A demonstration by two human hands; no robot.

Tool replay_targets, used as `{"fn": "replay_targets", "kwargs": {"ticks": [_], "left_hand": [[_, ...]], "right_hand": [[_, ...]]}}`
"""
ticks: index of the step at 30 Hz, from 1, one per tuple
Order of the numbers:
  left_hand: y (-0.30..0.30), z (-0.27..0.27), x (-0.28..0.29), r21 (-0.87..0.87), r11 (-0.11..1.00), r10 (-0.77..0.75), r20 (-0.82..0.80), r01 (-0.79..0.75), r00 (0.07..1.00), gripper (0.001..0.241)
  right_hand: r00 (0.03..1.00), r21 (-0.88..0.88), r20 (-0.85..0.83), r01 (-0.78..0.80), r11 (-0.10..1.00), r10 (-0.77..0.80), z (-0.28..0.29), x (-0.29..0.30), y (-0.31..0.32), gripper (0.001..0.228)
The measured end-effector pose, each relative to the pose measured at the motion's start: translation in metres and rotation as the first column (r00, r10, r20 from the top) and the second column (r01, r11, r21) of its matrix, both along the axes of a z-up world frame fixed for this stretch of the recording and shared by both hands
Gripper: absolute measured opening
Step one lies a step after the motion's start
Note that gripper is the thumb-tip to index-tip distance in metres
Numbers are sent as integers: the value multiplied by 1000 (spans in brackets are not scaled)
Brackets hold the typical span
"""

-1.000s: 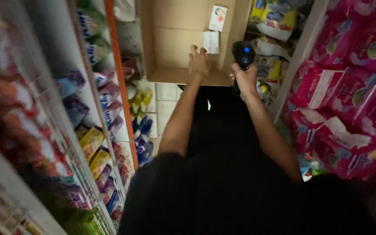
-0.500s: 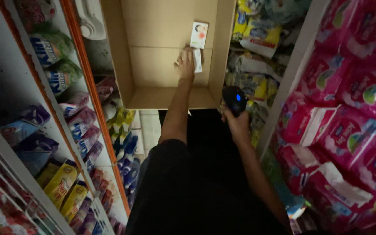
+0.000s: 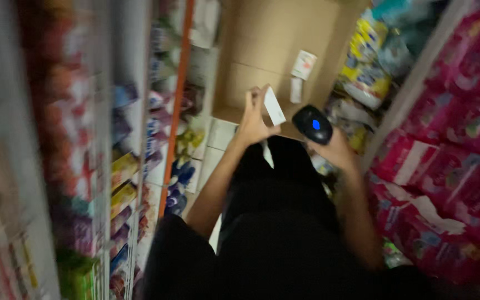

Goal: The person takes small white product boxes from a store shelf, scans them with a handheld barcode scanner, and places them into a cardboard box on the floor.

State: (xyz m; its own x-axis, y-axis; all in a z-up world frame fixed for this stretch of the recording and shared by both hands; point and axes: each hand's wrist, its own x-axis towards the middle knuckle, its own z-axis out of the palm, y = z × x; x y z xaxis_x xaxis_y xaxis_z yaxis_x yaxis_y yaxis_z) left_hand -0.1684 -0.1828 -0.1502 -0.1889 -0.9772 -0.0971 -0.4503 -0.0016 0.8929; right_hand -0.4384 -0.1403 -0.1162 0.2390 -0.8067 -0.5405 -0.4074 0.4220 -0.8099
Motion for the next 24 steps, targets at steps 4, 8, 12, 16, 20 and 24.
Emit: {"fn": "replay_targets", "kwargs": {"ticks": [4, 8, 12, 16, 20, 24], "left_hand": [[34, 82, 51, -81, 996, 41, -50, -45, 998, 108], [76, 139, 106, -170, 984, 61, 12, -58, 998, 107], [126, 173, 146, -228, 967, 117, 10, -112, 993, 107], [179, 191, 184, -278, 929, 251, -16, -245, 968, 104], [228, 204, 209, -310, 878, 373, -38, -365, 927, 106], [276, 218, 215, -372, 750, 524, -170, -547, 835, 104]], "right_hand": [[922, -406, -214, -385, 829, 323, 111, 42, -26, 37], [723, -281, -411, -680, 678, 555, 210, 105, -25, 47], [599, -380, -450, -799, 465, 662, 275, 165, -8, 51], [458, -442, -535, -868, 227, 710, 304, 207, 19, 39], [427, -549, -531, -831, 87, 732, 306, 234, 38, 49], [606, -610, -365, -729, 310, 706, 275, 262, 47, 40]]}}
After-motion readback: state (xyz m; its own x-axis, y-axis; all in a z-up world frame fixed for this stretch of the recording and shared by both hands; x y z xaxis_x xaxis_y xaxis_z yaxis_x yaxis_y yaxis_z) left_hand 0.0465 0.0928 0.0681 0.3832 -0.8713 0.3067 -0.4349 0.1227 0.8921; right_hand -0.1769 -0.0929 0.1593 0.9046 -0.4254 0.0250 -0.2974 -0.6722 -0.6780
